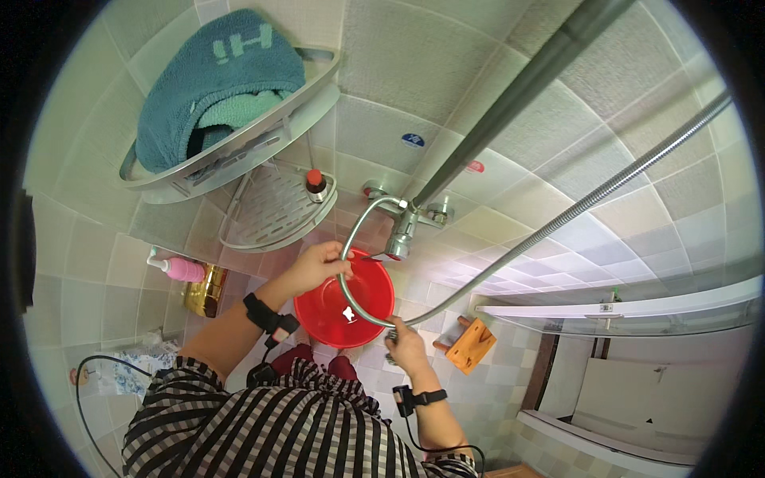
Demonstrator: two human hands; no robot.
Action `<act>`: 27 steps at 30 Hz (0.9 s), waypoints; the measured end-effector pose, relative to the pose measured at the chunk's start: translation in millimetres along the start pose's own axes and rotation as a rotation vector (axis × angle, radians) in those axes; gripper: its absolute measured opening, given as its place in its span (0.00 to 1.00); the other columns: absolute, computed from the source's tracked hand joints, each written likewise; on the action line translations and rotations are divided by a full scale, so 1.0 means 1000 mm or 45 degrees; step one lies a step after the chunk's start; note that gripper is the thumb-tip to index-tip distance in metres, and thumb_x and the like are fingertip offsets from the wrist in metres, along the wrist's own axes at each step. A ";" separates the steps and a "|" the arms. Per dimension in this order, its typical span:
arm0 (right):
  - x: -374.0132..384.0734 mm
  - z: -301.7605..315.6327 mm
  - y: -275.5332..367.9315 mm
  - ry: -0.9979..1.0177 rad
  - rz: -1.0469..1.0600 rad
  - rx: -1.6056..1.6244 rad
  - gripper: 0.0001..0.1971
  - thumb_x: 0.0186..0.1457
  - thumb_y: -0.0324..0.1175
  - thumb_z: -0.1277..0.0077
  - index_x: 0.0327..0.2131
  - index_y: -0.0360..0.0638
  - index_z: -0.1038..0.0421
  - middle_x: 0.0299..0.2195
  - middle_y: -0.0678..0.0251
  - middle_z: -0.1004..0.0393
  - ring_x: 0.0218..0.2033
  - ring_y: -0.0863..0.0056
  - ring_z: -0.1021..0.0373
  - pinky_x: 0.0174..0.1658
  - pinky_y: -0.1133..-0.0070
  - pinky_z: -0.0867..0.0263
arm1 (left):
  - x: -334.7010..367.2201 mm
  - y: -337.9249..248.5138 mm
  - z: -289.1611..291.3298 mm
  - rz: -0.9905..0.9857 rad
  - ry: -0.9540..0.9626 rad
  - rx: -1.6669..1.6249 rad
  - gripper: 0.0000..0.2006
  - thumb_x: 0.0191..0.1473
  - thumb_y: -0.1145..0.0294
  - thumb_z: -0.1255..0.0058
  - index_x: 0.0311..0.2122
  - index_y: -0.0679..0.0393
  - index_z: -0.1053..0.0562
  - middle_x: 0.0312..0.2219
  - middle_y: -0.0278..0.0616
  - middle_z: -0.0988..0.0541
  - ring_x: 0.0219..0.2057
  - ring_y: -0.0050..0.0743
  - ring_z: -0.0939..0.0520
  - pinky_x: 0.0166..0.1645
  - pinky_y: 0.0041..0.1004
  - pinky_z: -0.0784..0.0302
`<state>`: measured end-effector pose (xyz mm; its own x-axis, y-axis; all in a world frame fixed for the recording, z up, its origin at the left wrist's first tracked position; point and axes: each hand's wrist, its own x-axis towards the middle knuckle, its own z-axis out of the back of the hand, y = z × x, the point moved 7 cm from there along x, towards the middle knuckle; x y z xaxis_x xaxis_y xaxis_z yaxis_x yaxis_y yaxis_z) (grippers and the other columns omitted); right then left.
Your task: The person is cleaning various bathroom fixtures including the toilet, a plastic bucket, and the shower faucet using a steel wool scrubber.
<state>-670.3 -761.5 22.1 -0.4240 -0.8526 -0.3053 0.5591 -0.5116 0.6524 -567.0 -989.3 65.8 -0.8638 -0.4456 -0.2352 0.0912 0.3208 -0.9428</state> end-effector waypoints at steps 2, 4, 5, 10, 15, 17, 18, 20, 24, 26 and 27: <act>-0.008 0.025 -0.022 -0.126 -0.061 -0.041 0.21 0.43 0.28 0.45 0.44 0.50 0.34 0.26 0.54 0.28 0.30 0.56 0.29 0.35 0.66 0.33 | -0.012 -0.019 -0.021 0.085 -0.018 -0.145 0.10 0.55 0.72 0.53 0.42 0.64 0.32 0.31 0.44 0.22 0.33 0.29 0.20 0.37 0.25 0.25; -0.017 0.060 -0.023 -0.204 -0.075 0.036 0.18 0.43 0.28 0.44 0.40 0.48 0.33 0.25 0.54 0.29 0.29 0.56 0.30 0.34 0.68 0.33 | -0.009 -0.028 -0.038 0.090 -0.025 -0.270 0.11 0.56 0.71 0.54 0.42 0.64 0.32 0.33 0.44 0.22 0.34 0.30 0.20 0.38 0.26 0.25; -0.020 0.079 -0.031 -0.308 0.040 0.029 0.17 0.44 0.27 0.45 0.40 0.48 0.33 0.24 0.57 0.29 0.27 0.61 0.30 0.33 0.71 0.33 | -0.007 -0.033 -0.050 0.103 -0.008 -0.408 0.11 0.57 0.70 0.54 0.43 0.63 0.32 0.34 0.45 0.22 0.36 0.32 0.20 0.40 0.27 0.25; -0.022 0.176 -0.040 -0.667 -0.050 0.671 0.14 0.49 0.20 0.49 0.41 0.44 0.33 0.25 0.75 0.35 0.26 0.86 0.39 0.29 0.87 0.40 | 0.007 -0.058 -0.076 0.067 -0.019 -0.708 0.11 0.58 0.71 0.57 0.44 0.65 0.34 0.41 0.54 0.25 0.45 0.47 0.23 0.47 0.35 0.27; 0.023 0.220 -0.070 -0.786 -0.110 0.834 0.16 0.48 0.23 0.49 0.43 0.42 0.33 0.26 0.71 0.33 0.26 0.83 0.37 0.29 0.84 0.40 | 0.046 -0.070 -0.087 0.050 -0.010 -0.562 0.14 0.57 0.68 0.55 0.43 0.69 0.33 0.41 0.56 0.25 0.41 0.44 0.21 0.43 0.33 0.24; 0.044 0.219 -0.091 -0.763 -0.104 0.820 0.16 0.47 0.24 0.48 0.43 0.42 0.33 0.26 0.71 0.32 0.26 0.83 0.37 0.29 0.84 0.40 | 0.052 -0.077 -0.090 0.128 -0.022 -0.452 0.15 0.57 0.67 0.54 0.42 0.69 0.33 0.40 0.56 0.24 0.39 0.44 0.20 0.41 0.33 0.23; 0.054 0.214 -0.092 -0.729 -0.101 0.800 0.16 0.47 0.24 0.47 0.43 0.41 0.33 0.26 0.71 0.32 0.25 0.82 0.37 0.29 0.83 0.40 | 0.052 -0.076 -0.087 0.209 -0.042 -0.351 0.16 0.56 0.65 0.53 0.42 0.70 0.32 0.38 0.56 0.24 0.36 0.44 0.19 0.39 0.32 0.22; 0.067 0.200 -0.096 -0.693 -0.125 0.842 0.17 0.46 0.26 0.46 0.42 0.41 0.33 0.26 0.70 0.32 0.25 0.82 0.36 0.29 0.83 0.39 | 0.051 -0.080 -0.077 0.208 -0.023 -0.280 0.16 0.56 0.64 0.52 0.42 0.69 0.31 0.36 0.55 0.23 0.31 0.38 0.19 0.33 0.27 0.22; 0.079 0.156 -0.107 -0.595 -0.148 0.851 0.16 0.46 0.24 0.46 0.41 0.41 0.32 0.25 0.69 0.32 0.24 0.82 0.37 0.27 0.82 0.39 | 0.050 -0.087 -0.067 0.201 0.001 0.168 0.18 0.57 0.64 0.54 0.47 0.67 0.32 0.35 0.47 0.23 0.22 0.24 0.23 0.23 0.20 0.28; 0.073 0.138 -0.083 -0.597 -0.077 0.958 0.14 0.46 0.24 0.46 0.40 0.42 0.32 0.24 0.70 0.32 0.23 0.82 0.37 0.26 0.83 0.39 | 0.038 -0.091 -0.061 0.128 -0.030 -0.032 0.14 0.57 0.63 0.54 0.42 0.64 0.30 0.34 0.41 0.23 0.26 0.23 0.22 0.28 0.21 0.27; 0.066 0.130 -0.076 -0.606 -0.061 0.986 0.14 0.46 0.24 0.47 0.39 0.42 0.32 0.24 0.71 0.33 0.23 0.83 0.37 0.26 0.83 0.39 | 0.035 -0.083 -0.057 0.128 -0.020 -0.026 0.14 0.57 0.63 0.54 0.42 0.64 0.30 0.34 0.41 0.23 0.26 0.23 0.22 0.28 0.21 0.27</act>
<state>-833.0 -764.9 42.9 -0.7800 -0.6105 -0.1373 -0.0287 -0.1842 0.9825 -633.2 -983.9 149.3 -0.8429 -0.4234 -0.3320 0.1664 0.3816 -0.9092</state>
